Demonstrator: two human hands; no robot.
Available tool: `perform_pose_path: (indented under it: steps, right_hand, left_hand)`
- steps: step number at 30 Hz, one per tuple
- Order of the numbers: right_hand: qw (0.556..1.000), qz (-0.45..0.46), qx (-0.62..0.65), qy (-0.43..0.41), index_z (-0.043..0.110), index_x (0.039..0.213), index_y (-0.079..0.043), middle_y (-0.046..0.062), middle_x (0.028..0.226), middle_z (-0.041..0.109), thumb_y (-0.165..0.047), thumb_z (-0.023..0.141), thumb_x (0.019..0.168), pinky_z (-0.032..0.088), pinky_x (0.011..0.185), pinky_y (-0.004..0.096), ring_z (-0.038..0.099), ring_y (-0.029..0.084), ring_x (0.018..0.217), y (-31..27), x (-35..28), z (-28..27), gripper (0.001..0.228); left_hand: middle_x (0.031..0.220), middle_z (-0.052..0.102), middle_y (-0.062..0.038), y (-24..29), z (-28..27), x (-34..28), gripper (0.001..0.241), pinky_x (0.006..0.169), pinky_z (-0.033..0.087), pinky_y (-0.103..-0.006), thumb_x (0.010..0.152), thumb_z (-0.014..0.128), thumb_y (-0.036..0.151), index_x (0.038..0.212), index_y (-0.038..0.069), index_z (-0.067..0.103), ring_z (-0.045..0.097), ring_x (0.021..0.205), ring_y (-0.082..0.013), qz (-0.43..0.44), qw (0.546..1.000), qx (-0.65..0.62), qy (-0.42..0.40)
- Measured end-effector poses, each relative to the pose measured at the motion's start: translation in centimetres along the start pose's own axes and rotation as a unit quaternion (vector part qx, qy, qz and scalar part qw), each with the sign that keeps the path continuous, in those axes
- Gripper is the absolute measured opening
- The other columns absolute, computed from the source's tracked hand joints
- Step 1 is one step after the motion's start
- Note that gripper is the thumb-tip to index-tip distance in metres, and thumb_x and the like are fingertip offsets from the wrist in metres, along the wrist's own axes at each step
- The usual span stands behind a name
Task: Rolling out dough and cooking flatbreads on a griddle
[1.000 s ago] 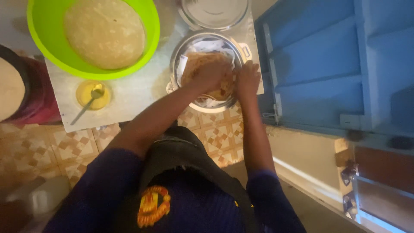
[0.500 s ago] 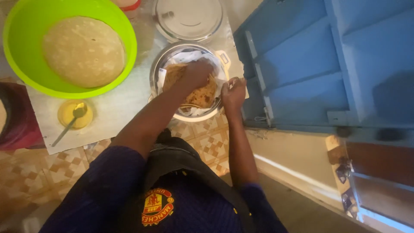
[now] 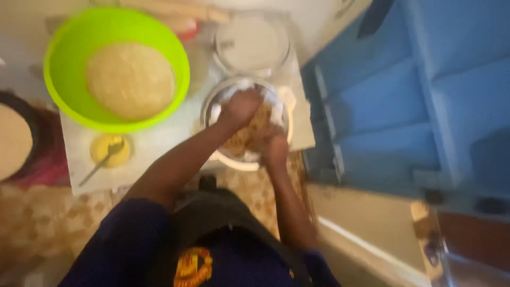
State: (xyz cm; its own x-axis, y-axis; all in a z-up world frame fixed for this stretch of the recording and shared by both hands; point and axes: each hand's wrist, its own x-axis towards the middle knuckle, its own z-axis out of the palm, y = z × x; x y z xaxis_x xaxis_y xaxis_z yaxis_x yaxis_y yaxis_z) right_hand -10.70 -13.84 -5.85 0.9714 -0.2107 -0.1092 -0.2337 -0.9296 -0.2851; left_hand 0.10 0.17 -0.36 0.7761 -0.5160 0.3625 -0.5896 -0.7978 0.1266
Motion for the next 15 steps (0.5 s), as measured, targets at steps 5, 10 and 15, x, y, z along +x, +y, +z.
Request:
perform_pose_path:
  steps: [5, 10, 15]
  right_hand:
    - [0.969, -0.237, 0.061, -0.044, 0.055, 0.110, -0.005, 0.022, 0.102, 0.062, -0.026, 0.055, 0.079, 0.037, 0.094, 0.051, 0.057, 0.040, 0.099, -6.5, 2.3, -4.1, 0.038]
    - [0.961, -0.264, 0.002, -0.088, 0.049, 0.123, -0.013, 0.019, 0.124, 0.048, -0.044, 0.055, 0.065, 0.044, 0.083, 0.053, 0.048, 0.045, 0.110, -6.6, 3.1, -2.0, 0.066]
    - [0.947, -0.266, -0.097, -0.149, 0.026, 0.141, -0.010, 0.027, 0.141, 0.027, -0.063, 0.062, 0.060, 0.036, 0.093, 0.060, 0.026, 0.048, 0.129, -5.5, 3.8, 0.3, 0.103]
  left_hand:
    - [0.080, 0.048, -0.003, -2.9, 0.8, 1.3, 0.004, 0.061, 0.040, -0.0347, 0.079, 0.052, 0.013, 0.077, 0.017, 0.053, 0.045, 0.071, -0.0229, -0.042, 0.981, -0.106, 0.158]
    - [0.071, 0.048, 0.000, -5.2, 2.1, 1.1, 0.010, 0.045, 0.041, -0.0340, 0.080, 0.052, 0.017, 0.087, 0.023, 0.056, 0.053, 0.062, -0.0203, -0.067, 0.972, 0.106, 0.199]
    - [0.088, 0.051, -0.005, -6.5, 4.0, 1.5, 0.015, 0.067, 0.047, -0.0364, 0.083, 0.056, 0.018, 0.096, 0.011, 0.057, 0.055, 0.085, -0.0254, -0.049, 0.992, -0.066, -0.091]
